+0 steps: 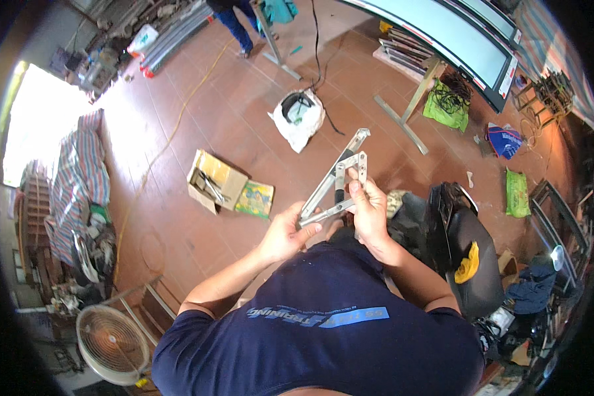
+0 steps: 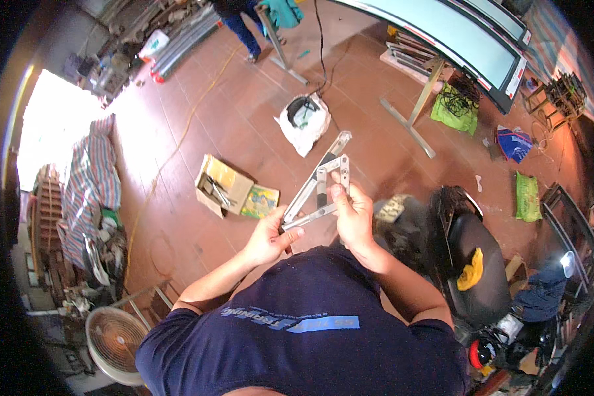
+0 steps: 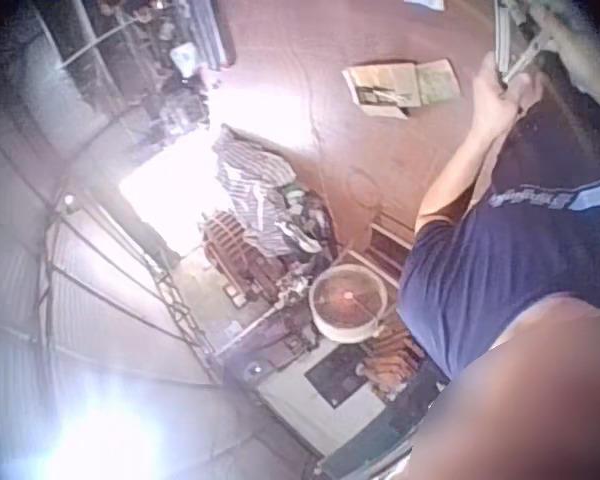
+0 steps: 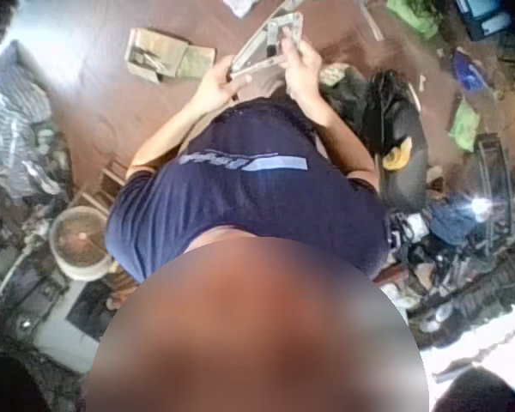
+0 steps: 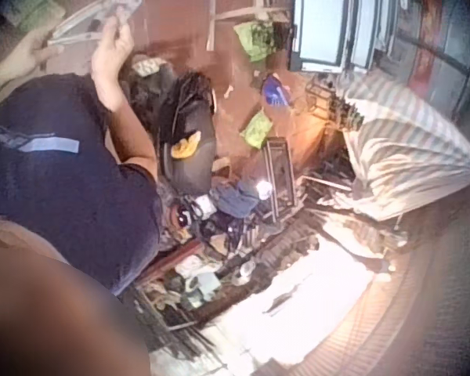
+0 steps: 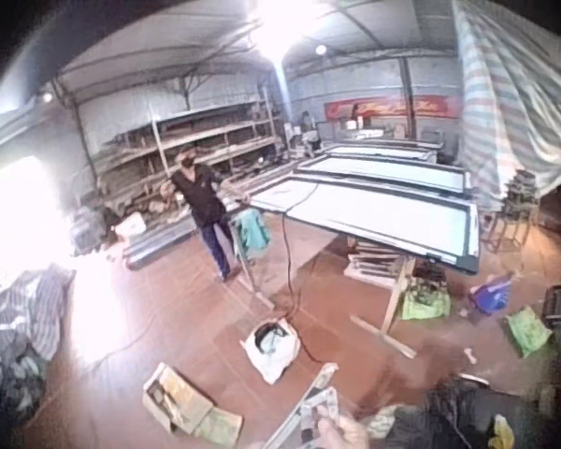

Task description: The person gathers metal frame pieces from a cluttered workshop, then sits on the floor to assemble them. They use a cordless drill and a screwdriver to fasten the frame components together.

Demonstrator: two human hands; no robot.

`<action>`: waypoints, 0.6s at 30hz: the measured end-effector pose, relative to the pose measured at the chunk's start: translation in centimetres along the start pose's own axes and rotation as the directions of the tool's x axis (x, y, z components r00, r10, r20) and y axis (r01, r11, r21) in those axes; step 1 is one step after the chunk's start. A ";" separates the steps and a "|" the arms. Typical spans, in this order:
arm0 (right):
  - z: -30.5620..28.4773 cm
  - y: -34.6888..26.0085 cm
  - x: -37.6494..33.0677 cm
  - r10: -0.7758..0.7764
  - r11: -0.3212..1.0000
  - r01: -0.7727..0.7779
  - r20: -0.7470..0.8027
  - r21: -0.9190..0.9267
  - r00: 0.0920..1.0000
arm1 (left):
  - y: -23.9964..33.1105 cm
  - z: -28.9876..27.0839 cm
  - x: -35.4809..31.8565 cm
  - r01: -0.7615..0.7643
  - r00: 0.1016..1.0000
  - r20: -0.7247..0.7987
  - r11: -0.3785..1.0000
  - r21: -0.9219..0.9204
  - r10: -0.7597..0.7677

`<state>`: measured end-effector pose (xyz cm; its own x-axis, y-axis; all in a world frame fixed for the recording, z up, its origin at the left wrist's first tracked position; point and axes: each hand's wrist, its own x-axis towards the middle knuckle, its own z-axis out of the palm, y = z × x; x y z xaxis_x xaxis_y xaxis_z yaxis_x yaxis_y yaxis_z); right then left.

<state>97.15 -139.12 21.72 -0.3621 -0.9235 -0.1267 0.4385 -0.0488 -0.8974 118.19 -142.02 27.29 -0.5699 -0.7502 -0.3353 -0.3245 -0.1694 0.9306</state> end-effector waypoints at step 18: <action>-14.4 -9.7 22.0 0.082 0.762 0.336 -0.599 0.553 0.797 | 10.8 8.2 38.6 -0.459 0.666 0.743 0.822 0.337 0.067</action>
<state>73.12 -153.47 21.55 -0.7447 -0.5122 -0.4278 0.6672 -0.5583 -0.4931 86.49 -167.60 23.19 -0.9621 -0.0366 -0.2701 -0.2600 0.4206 0.8692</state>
